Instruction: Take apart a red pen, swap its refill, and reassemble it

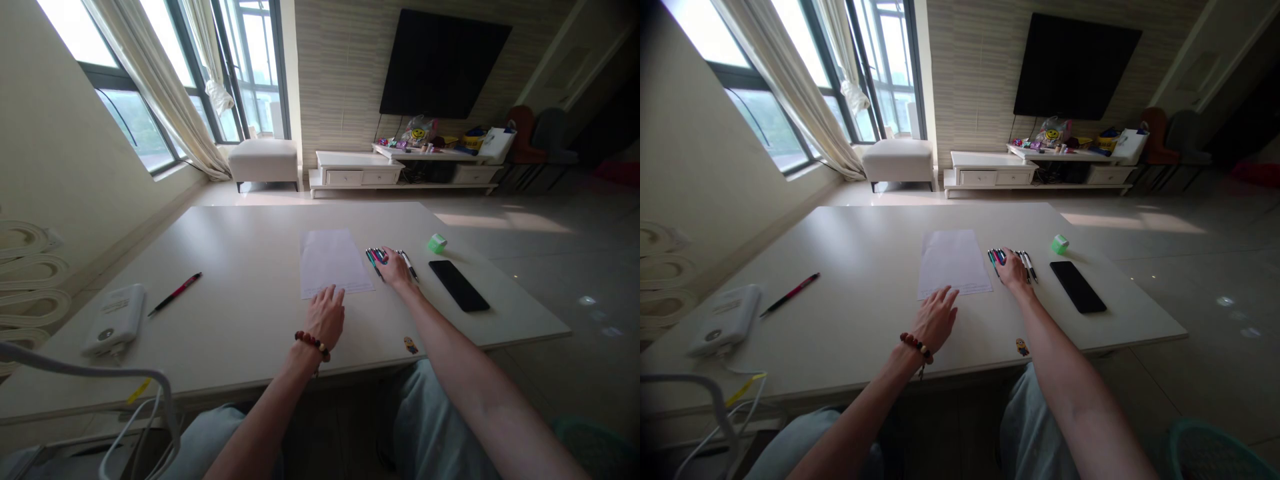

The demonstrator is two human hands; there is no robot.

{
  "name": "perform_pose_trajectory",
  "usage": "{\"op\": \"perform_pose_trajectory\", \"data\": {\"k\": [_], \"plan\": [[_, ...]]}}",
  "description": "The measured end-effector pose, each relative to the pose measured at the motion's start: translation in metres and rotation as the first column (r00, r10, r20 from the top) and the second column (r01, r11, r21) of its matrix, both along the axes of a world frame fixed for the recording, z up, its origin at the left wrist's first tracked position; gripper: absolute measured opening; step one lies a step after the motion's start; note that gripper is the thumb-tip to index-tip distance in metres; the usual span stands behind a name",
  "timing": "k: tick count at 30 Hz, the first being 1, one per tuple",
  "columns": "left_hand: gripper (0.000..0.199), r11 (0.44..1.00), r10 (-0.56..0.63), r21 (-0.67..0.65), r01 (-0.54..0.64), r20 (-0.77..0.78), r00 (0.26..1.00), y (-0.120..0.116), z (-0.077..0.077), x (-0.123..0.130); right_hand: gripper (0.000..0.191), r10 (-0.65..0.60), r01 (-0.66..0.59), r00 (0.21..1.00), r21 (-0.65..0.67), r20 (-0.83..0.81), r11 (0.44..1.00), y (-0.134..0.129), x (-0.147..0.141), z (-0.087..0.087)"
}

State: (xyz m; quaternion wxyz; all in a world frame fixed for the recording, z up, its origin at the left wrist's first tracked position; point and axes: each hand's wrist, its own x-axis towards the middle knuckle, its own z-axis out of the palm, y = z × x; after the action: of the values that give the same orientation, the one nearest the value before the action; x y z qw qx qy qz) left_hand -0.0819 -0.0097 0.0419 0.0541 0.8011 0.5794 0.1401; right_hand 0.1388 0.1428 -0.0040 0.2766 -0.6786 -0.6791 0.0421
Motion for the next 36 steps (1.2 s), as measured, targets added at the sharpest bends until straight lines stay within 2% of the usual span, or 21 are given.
{"op": "perform_pose_trajectory", "data": {"k": [3, 5, 7, 8, 11, 13, 16, 19, 21, 23, 26, 29, 30, 31, 32, 33, 34, 35, 36], "plan": [[0.041, 0.992, 0.123, -0.001, -0.123, 0.078, 0.989, 0.010, 0.011, -0.039, 0.039, -0.003, 0.004, 1.000, 0.009, -0.019, 1.000, 0.000, 0.001, -0.001], [0.038, 0.958, 0.284, 0.009, -0.286, 0.109, 0.953, 0.019, 0.018, -0.080, 0.034, -0.004, 0.004, 1.000, 0.013, -0.031, 1.000, 0.000, 0.002, -0.003], [0.034, 0.878, 0.471, 0.039, -0.477, 0.110, 0.875, 0.024, 0.021, -0.130, 0.032, 0.011, -0.010, 0.999, 0.012, -0.038, 1.000, 0.000, 0.003, -0.004], [0.031, 0.816, 0.567, 0.062, -0.574, 0.104, 0.817, 0.024, 0.021, -0.156, 0.031, 0.022, -0.021, 0.999, 0.011, -0.041, 1.000, 0.000, 0.004, -0.005], [0.029, 0.685, 0.718, 0.091, -0.722, 0.082, 0.691, 0.012, 0.016, -0.223, 0.029, 0.058, -0.056, 0.997, 0.026, -0.051, 0.998, -0.001, 0.003, -0.004], [0.027, 0.611, 0.783, 0.093, -0.786, 0.073, 0.617, 0.001, 0.009, -0.251, 0.028, 0.079, -0.076, 0.995, 0.049, -0.058, 0.996, -0.002, -0.002, -0.001], [0.022, 0.578, 0.809, 0.090, -0.811, 0.068, 0.584, -0.009, -0.001, -0.270, 0.026, 0.115, -0.109, 0.991, 0.085, -0.071, 0.990, -0.004, -0.013, 0.006], [0.017, 0.534, 0.831, 0.056, -0.843, 0.145, 0.536, -0.011, -0.003, -0.275, 0.025, 0.153, -0.143, 0.984, 0.111, -0.092, 0.983, -0.007, -0.025, 0.015], [0.014, 0.500, 0.842, 0.015, -0.866, 0.228, 0.490, -0.008, 0.000, -0.275, 0.025, 0.169, -0.155, 0.979, 0.121, -0.111, 0.980, -0.011, -0.033, 0.023], [0.009, 0.489, 0.837, -0.047, -0.871, 0.306, 0.453, -0.004, 0.006, -0.272, 0.025, 0.197, -0.178, 0.970, 0.140, -0.139, 0.974, -0.017, -0.041, 0.033], [0.004, 0.527, 0.805, -0.188, -0.829, 0.422, 0.416, 0.007, 0.013, -0.256, 0.022, 0.290, -0.256, 0.934, 0.174, -0.210, 0.951, -0.032, -0.059, 0.047], [0.008, 0.640, 0.722, -0.321, -0.698, 0.562, 0.403, 0.018, 0.019, -0.214, 0.028, 0.373, -0.370, 0.841, 0.086, -0.392, 0.925, -0.053, -0.085, 0.058], [0.010, 0.679, 0.688, -0.347, -0.647, 0.607, 0.397, 0.020, 0.021, -0.195, 0.037, 0.394, -0.446, 0.778, 0.012, -0.489, 0.895, -0.061, -0.094, 0.062], [0.013, 0.742, 0.629, -0.380, -0.552, 0.680, 0.378, 0.021, 0.024, -0.175, 0.047, 0.399, -0.540, 0.697, -0.070, -0.596, 0.839, -0.069, -0.103, 0.065], [0.015, 0.831, 0.523, -0.432, -0.349, 0.822, 0.227, 0.021, 0.028, -0.155, 0.055, 0.386, -0.638, 0.606, -0.135, -0.696, 0.758, -0.077, -0.111, 0.068], [0.020, 0.883, 0.458, -0.441, -0.161, 0.884, 0.091, 0.020, 0.032, -0.136, 0.062, 0.355, -0.720, 0.523, -0.179, -0.775, 0.670, -0.084, -0.118, 0.071], [0.025, 0.899, 0.438, -0.437, -0.042, 0.899, 0.024, 0.018, 0.037, -0.119, 0.065, 0.312, -0.775, 0.455, -0.199, -0.834, 0.599, -0.090, -0.124, 0.073], [0.027, 0.902, 0.432, -0.432, 0.008, 0.902, 0.007, 0.015, 0.043, -0.103, 0.067, 0.272, -0.811, 0.396, -0.195, -0.877, 0.552, -0.096, -0.128, 0.076], [0.028, 0.900, 0.434, -0.435, 0.036, 0.900, 0.024, 0.013, 0.048, -0.090, 0.066, 0.229, -0.830, 0.341, -0.177, -0.912, 0.529, -0.100, -0.130, 0.078]]}}
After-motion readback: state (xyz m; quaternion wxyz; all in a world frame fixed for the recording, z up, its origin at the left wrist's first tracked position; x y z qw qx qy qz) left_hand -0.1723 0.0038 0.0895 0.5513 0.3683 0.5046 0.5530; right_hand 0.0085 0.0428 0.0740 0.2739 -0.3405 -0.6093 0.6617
